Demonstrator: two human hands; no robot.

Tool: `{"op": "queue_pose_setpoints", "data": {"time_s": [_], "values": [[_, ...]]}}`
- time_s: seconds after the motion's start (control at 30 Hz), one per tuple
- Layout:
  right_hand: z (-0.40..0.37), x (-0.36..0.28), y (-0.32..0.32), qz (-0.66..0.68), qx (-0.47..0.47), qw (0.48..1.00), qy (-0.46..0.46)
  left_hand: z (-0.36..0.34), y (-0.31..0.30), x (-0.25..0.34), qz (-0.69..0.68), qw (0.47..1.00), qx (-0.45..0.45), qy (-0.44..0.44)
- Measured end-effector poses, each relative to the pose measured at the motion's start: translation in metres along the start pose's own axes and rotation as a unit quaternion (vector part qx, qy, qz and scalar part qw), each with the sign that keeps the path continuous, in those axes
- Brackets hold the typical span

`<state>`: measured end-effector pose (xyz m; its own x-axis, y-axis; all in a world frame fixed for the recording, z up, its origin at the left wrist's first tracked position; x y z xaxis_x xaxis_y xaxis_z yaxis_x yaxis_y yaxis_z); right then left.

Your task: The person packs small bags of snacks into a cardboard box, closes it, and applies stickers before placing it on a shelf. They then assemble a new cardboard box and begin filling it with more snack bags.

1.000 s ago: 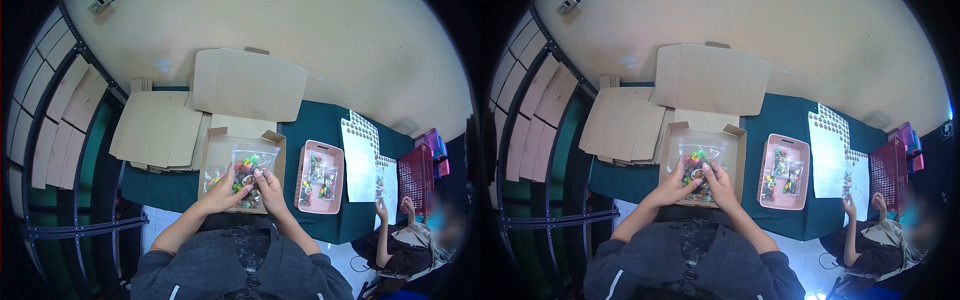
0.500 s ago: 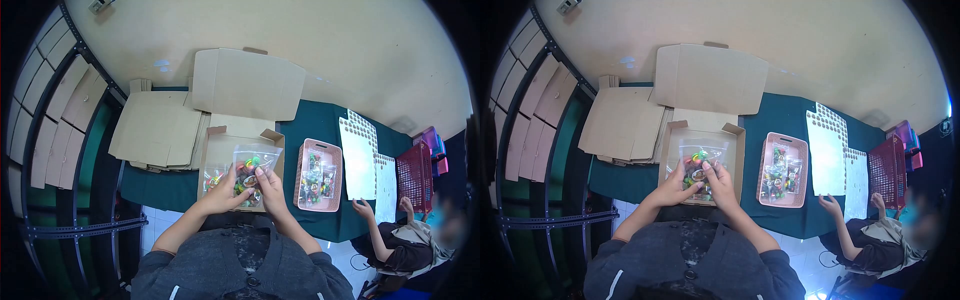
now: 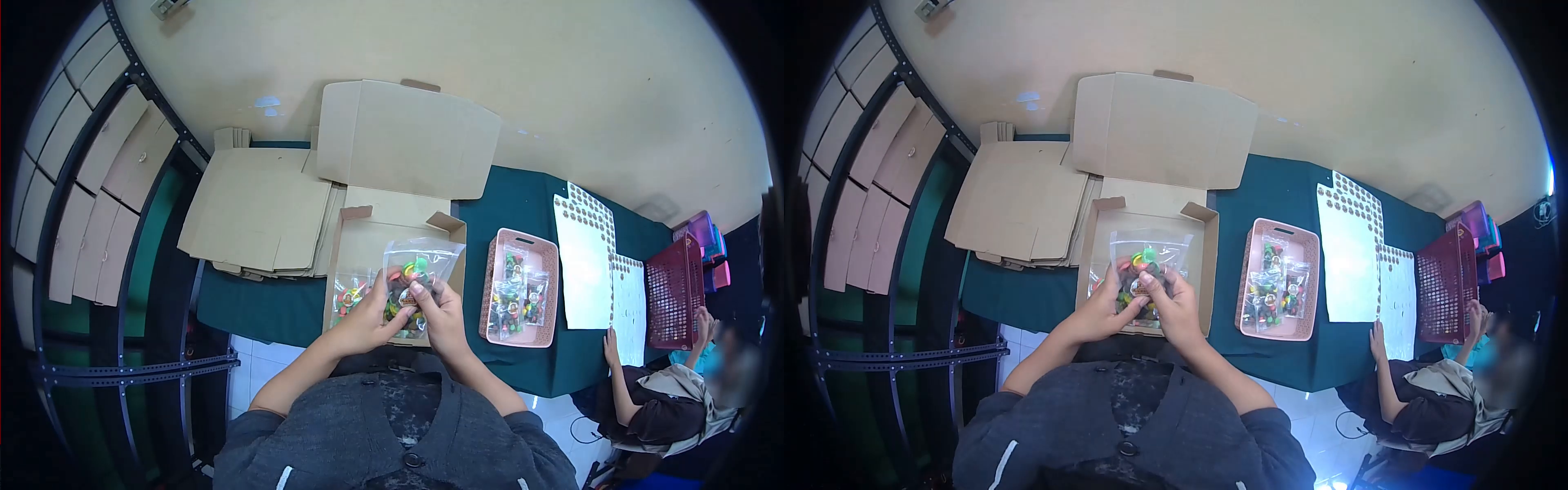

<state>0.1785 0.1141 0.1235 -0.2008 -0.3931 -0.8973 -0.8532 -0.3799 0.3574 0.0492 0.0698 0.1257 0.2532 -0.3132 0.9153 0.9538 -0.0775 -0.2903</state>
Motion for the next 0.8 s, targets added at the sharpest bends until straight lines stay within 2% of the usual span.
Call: {"op": "queue_pose_setpoints", "data": {"time_s": [0.07, 0.13, 0.2, 0.23, 0.4, 0.53, 0.6, 0.63, 0.67, 0.7, 0.8], "values": [[0.003, -0.003, -0.002, 0.016, -0.006, 1.000, 0.011, 0.000, -0.002, -0.002, -0.025, 1.000, 0.005, -0.001], [0.004, -0.013, -0.003, -0.044, -0.051, 0.997, 0.042, 0.003, -0.007, 0.000, -0.048, 0.999, 0.010, 0.000], [0.003, -0.017, -0.001, -0.068, -0.075, 0.994, 0.039, 0.004, -0.013, 0.007, -0.123, 0.991, 0.000, -0.059], [0.004, -0.017, -0.002, -0.071, -0.080, 0.993, 0.043, 0.003, -0.012, 0.004, -0.123, 0.991, -0.001, -0.059], [0.001, -0.014, 0.001, -0.074, -0.058, 0.994, 0.055, -0.003, -0.005, -0.006, -0.034, 0.999, -0.017, -0.022], [0.005, -0.003, 0.000, -0.016, -0.037, 0.999, 0.031, -0.001, -0.003, -0.002, 0.005, 1.000, 0.003, 0.026], [0.005, -0.003, -0.001, -0.002, -0.035, 0.999, 0.024, -0.001, 0.000, -0.014, -0.084, 0.995, 0.058, 0.017], [0.004, -0.002, -0.001, -0.046, -0.034, 0.998, 0.038, -0.001, 0.001, -0.016, -0.084, 0.995, 0.058, 0.017], [0.003, -0.001, -0.001, -0.090, -0.033, 0.994, 0.053, -0.002, 0.001, -0.019, -0.150, 0.983, 0.102, -0.011], [0.002, 0.004, 0.002, -0.085, -0.034, 0.995, 0.025, -0.003, 0.000, -0.022, -0.215, 0.965, 0.145, -0.039], [0.001, 0.010, 0.000, -0.096, -0.040, 0.994, 0.019, -0.003, 0.000, -0.020, -0.207, 0.968, 0.134, -0.047]]}}
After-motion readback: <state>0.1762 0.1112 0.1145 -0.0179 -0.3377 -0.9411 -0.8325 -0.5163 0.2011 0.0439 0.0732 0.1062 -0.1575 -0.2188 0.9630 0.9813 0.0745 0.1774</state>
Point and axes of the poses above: each hand's wrist, its own z-axis towards the middle knuckle, its own y-axis out of the palm, x = y × z, the point moved 3 cm from there along z, towards the middle knuckle, and after that the axes turned 9 degrees about y, right-handed, at the moved point
